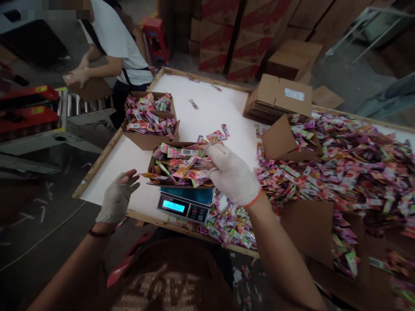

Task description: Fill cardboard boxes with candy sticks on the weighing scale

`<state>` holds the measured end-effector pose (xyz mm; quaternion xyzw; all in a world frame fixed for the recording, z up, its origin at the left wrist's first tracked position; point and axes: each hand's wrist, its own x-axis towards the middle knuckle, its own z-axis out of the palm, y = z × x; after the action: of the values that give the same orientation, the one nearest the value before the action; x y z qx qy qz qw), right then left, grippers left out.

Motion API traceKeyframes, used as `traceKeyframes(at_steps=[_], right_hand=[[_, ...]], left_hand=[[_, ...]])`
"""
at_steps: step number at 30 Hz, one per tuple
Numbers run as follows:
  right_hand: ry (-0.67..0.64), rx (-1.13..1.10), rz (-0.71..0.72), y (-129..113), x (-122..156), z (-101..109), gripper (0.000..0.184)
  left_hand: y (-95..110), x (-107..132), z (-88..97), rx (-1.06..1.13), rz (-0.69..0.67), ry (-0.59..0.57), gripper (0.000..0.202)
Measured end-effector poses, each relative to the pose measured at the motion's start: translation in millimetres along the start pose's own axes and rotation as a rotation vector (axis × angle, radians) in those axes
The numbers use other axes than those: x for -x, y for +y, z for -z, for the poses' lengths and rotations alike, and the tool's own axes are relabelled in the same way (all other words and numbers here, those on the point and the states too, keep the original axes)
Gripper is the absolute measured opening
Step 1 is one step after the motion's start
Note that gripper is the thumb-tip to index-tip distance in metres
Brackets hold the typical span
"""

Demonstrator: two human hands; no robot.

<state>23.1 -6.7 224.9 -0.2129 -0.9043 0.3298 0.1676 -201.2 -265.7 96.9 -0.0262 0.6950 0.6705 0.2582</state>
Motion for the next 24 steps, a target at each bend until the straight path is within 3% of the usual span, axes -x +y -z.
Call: traceKeyframes(at_steps=[3,5,7,9,11,13,16,20,22,24], right_hand=[[0.198,-0.068,-0.240,46,35,1,0.029],[0.244,-0.060,-0.493,90,70,-19,0.028],[0.026,0.063,-0.765,125,112,-60,0.018],[-0.274,0.131,-0.960,141,153,-109,0.016],[-0.351,0.153,-1.025,140,186,-150,0.028],[-0.358,0.146,-1.036,137,204,-170,0.027],[-0.324,0.131,-1.018,145,202,-152,0.019],[-0.176,0.177,-0.977,163,167,-81,0.014],[0.002,0.193,-0.838,156,143,-48,0.012],[0.223,0.155,-0.602,138,114,-26,0.021]], left_hand=[[-5,1,12.2,-0.003,0.029,0.065,0.046],[-10,2,21.7,-0.010,0.043,0.107,0.043],[-12,4,28.9,-0.025,0.046,0.136,0.042],[-11,5,31.9,-0.043,0.037,0.150,0.042],[-7,5,30.6,-0.058,0.013,0.151,0.042],[0,4,26.0,-0.074,-0.019,0.130,0.041],[8,2,16.0,-0.093,-0.060,0.077,0.041],[15,3,1.1,-0.079,-0.065,0.042,0.043],[18,3,-7.6,-0.060,-0.055,0.022,0.046],[20,2,-18.9,-0.050,-0.065,-0.009,0.049]])
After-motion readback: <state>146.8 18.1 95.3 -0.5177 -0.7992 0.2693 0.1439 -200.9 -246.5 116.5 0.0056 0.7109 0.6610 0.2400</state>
